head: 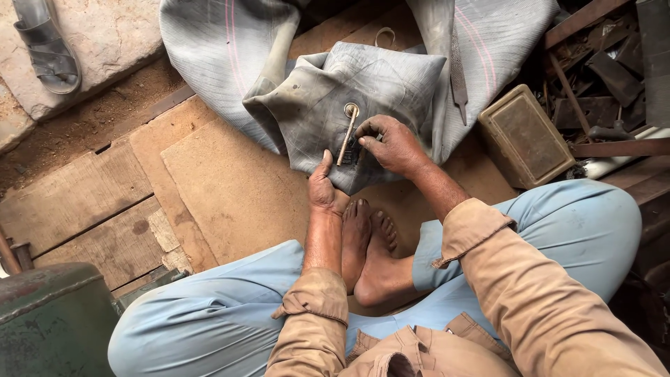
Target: Clean and patch a rubber inner tube for a vehicle.
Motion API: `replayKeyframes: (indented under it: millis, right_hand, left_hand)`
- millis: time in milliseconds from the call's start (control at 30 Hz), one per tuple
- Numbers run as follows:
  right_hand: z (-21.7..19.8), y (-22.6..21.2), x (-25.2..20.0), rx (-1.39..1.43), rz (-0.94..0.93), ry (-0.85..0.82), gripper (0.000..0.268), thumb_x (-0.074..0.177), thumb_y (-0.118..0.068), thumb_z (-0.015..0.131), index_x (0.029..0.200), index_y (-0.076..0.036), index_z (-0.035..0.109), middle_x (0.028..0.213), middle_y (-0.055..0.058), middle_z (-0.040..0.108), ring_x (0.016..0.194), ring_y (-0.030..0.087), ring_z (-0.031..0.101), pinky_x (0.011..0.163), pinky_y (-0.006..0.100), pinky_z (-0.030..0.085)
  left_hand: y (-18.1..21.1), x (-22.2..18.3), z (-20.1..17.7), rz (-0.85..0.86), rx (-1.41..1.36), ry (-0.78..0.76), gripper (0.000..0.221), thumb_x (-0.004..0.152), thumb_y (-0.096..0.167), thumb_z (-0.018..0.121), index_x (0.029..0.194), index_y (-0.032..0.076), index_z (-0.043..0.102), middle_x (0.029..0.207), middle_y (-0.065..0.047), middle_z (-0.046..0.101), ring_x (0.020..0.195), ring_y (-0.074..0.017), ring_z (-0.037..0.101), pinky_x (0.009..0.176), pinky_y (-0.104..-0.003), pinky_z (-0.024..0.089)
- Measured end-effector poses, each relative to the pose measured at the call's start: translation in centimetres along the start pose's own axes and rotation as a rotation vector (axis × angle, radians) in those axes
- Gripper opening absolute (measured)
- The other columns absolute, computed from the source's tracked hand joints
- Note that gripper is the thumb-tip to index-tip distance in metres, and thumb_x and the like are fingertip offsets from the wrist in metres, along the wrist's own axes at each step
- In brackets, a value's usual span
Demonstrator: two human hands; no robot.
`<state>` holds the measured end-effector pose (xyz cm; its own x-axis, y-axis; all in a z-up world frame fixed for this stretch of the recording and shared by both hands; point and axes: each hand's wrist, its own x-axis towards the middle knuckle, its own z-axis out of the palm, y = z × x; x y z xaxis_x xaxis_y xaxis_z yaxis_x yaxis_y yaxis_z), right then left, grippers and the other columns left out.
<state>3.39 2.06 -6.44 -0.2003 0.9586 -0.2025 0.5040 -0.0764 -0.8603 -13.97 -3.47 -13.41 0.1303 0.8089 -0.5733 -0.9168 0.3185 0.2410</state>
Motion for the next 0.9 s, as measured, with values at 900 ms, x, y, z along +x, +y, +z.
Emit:
replayKeyframes:
  millis: [900]
  right_hand:
    - [-0.4, 1.1, -0.9, 0.052, -0.005, -0.029, 0.018, 0.086, -0.017, 0.078, 0.101, -0.008, 0.073, 0.099, 0.003, 0.064, 0.09, 0.016, 0.063, 0.082, 0.031, 0.054]
  left_hand:
    - [0.2, -0.9, 1.1, -0.006, 0.013, 0.053, 0.048, 0.1, 0.025, 0.064, 0.132, -0.009, 0.054, 0.124, -0.023, 0.064, 0.114, -0.0327, 0.066, 0.103, -0.049, 0.055]
